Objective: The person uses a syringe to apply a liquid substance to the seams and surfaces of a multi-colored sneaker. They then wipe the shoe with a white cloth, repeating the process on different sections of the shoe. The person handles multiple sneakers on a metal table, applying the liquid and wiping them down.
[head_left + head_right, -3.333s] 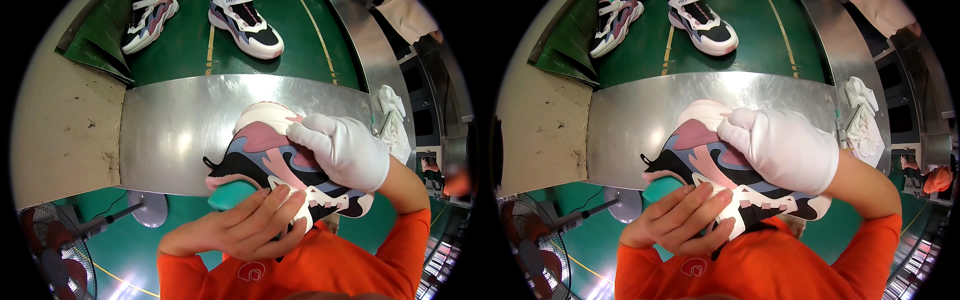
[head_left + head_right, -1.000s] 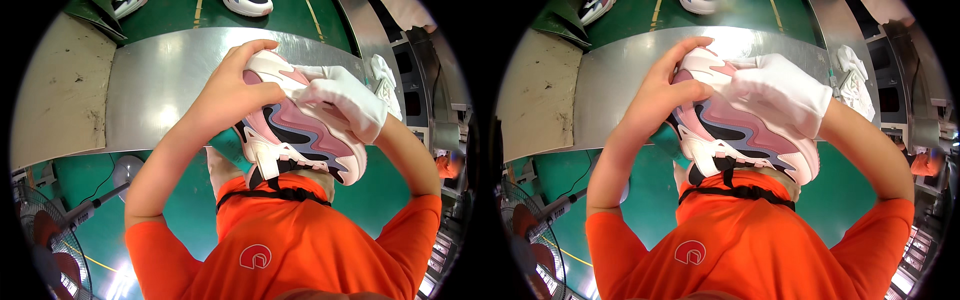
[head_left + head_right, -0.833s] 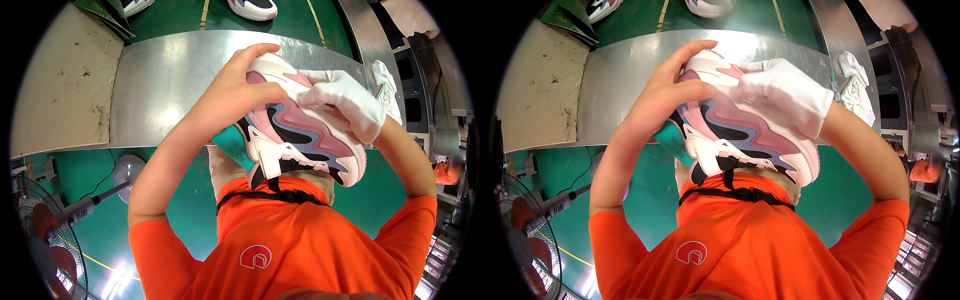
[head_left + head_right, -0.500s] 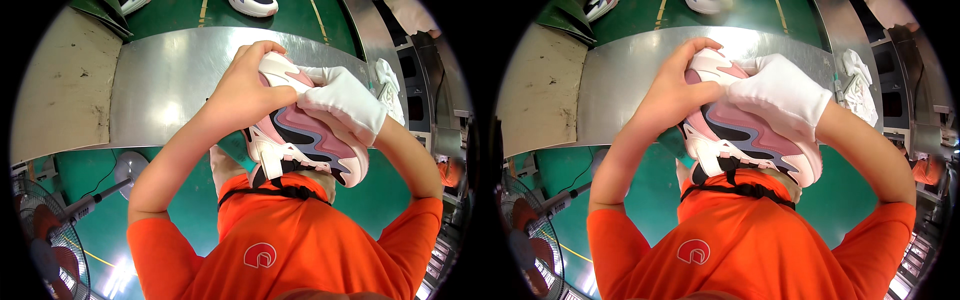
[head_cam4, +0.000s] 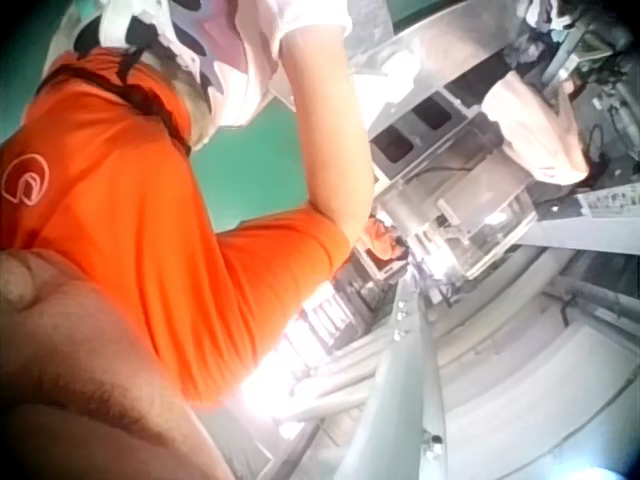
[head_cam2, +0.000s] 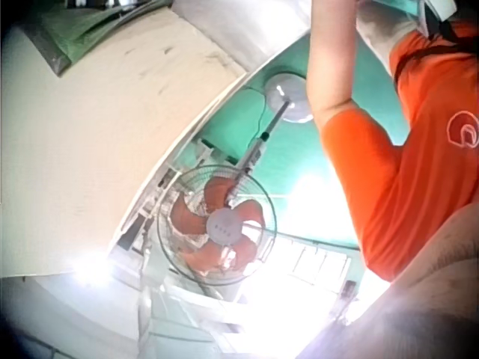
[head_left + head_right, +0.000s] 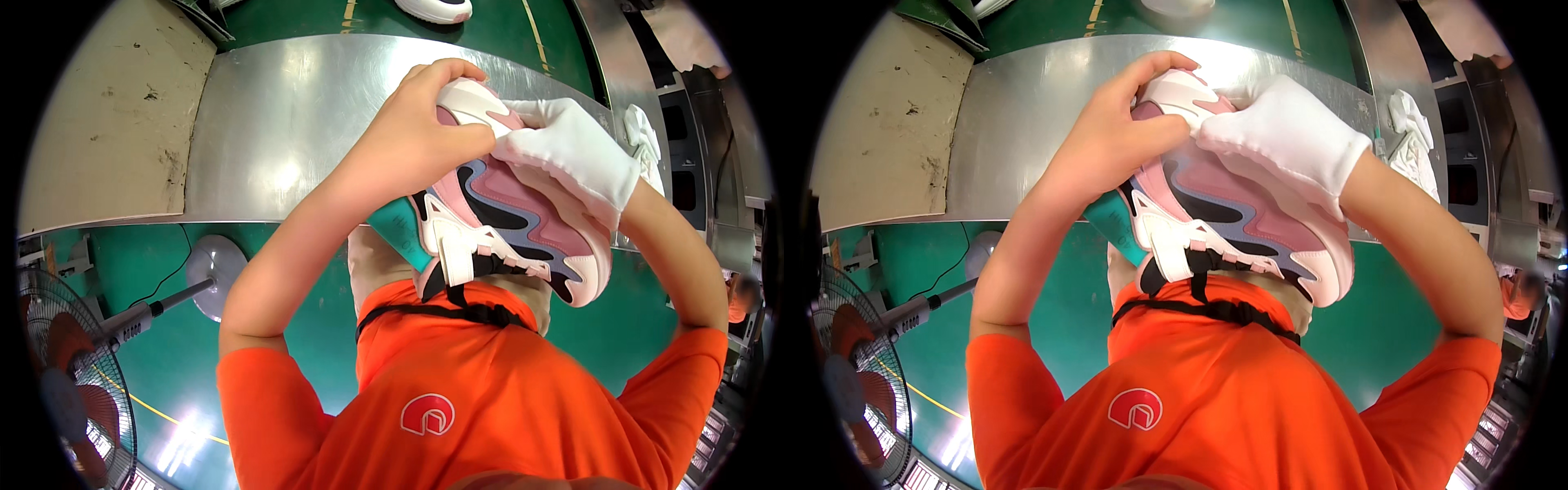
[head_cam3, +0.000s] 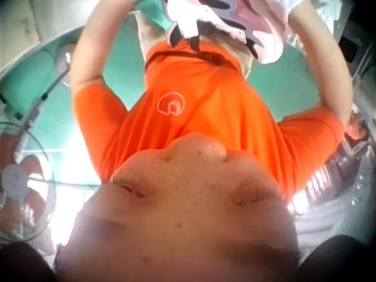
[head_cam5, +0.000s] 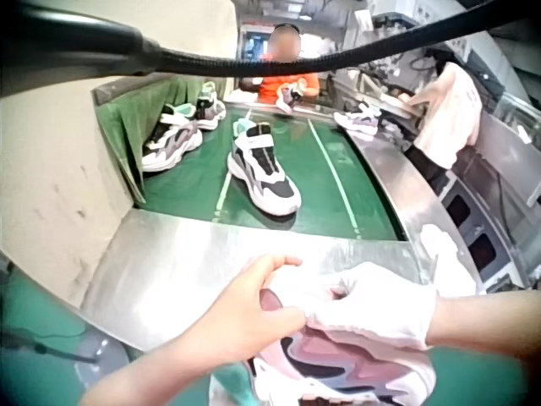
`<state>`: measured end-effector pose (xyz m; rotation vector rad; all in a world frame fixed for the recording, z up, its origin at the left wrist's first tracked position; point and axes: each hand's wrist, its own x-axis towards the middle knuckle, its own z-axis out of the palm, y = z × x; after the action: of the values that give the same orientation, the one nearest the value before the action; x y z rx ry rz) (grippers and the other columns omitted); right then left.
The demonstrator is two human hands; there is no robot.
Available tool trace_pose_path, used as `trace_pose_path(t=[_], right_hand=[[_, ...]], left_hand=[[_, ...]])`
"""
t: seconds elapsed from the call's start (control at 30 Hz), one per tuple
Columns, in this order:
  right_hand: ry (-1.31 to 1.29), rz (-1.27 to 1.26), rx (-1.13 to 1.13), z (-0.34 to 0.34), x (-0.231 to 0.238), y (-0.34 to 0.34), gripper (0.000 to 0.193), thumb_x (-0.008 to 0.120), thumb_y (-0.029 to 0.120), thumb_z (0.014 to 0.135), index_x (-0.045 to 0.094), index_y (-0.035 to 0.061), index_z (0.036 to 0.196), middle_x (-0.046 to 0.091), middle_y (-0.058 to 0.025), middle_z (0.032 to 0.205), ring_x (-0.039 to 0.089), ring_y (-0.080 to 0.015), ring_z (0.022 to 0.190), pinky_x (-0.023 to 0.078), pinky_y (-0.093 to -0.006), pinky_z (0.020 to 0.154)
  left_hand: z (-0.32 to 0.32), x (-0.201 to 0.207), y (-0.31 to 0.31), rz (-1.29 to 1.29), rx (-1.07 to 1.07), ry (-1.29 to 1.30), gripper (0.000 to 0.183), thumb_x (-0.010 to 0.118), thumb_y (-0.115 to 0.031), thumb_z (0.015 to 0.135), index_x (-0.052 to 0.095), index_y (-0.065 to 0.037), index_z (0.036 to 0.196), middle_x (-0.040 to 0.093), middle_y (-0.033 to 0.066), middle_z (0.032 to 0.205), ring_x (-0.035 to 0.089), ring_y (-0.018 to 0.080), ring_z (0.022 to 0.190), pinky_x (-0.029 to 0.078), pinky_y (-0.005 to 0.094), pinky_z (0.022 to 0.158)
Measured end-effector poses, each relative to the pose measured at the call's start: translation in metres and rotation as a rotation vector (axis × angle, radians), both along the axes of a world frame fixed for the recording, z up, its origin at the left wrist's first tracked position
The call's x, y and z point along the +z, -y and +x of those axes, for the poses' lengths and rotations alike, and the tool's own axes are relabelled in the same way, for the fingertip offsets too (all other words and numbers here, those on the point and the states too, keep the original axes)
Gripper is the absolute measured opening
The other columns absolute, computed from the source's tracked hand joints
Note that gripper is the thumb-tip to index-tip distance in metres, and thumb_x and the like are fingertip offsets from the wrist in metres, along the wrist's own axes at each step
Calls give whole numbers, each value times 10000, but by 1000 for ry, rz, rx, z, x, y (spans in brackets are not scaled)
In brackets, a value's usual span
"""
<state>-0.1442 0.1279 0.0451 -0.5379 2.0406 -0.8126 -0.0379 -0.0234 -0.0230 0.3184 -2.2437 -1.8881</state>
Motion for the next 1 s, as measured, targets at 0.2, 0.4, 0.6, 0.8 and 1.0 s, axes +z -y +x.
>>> trace_pose_path(t=[0.2,0.4,0.6,0.8,1.0], right_hand=[[159,-87,-28,-3,4,-10,425,693,304,849,693,22,1166,662,-18,882,570,-87,772,473,-257,697],[12,-121,55,-5,13,-42,603,608,358,878,570,-25,1343,673,-75,1041,607,-108,933,474,-241,881],[36,-80,250,-5,21,-54,598,562,352,866,584,-69,1291,664,-82,1006,572,-99,853,474,-235,817],[205,-131,7,-5,4,-59,353,631,145,857,671,-61,1141,689,-58,960,612,-77,832,525,-234,778],[166,-102,-95,17,8,-44,348,614,131,860,669,-48,1154,676,-64,945,614,-93,772,564,-265,742]], left_hand=[[10,2,8,350,-116,-10,577,648,-66,805,535,-42,1370,598,71,1157,583,133,994,466,261,899],[9,-1,8,188,-99,-50,654,687,-191,814,491,-34,1419,584,107,1215,557,161,1101,438,277,956],[7,3,-22,-480,53,-161,719,743,-304,774,500,-71,1410,349,213,1501,393,335,1372,370,374,1095],[4,4,-29,-577,-41,-135,653,749,-297,737,569,-149,1347,331,227,1511,355,391,1390,356,434,1110],[6,3,-34,-670,-8,-167,537,723,-277,761,622,-156,1275,358,186,1500,353,384,1382,374,426,1096]])
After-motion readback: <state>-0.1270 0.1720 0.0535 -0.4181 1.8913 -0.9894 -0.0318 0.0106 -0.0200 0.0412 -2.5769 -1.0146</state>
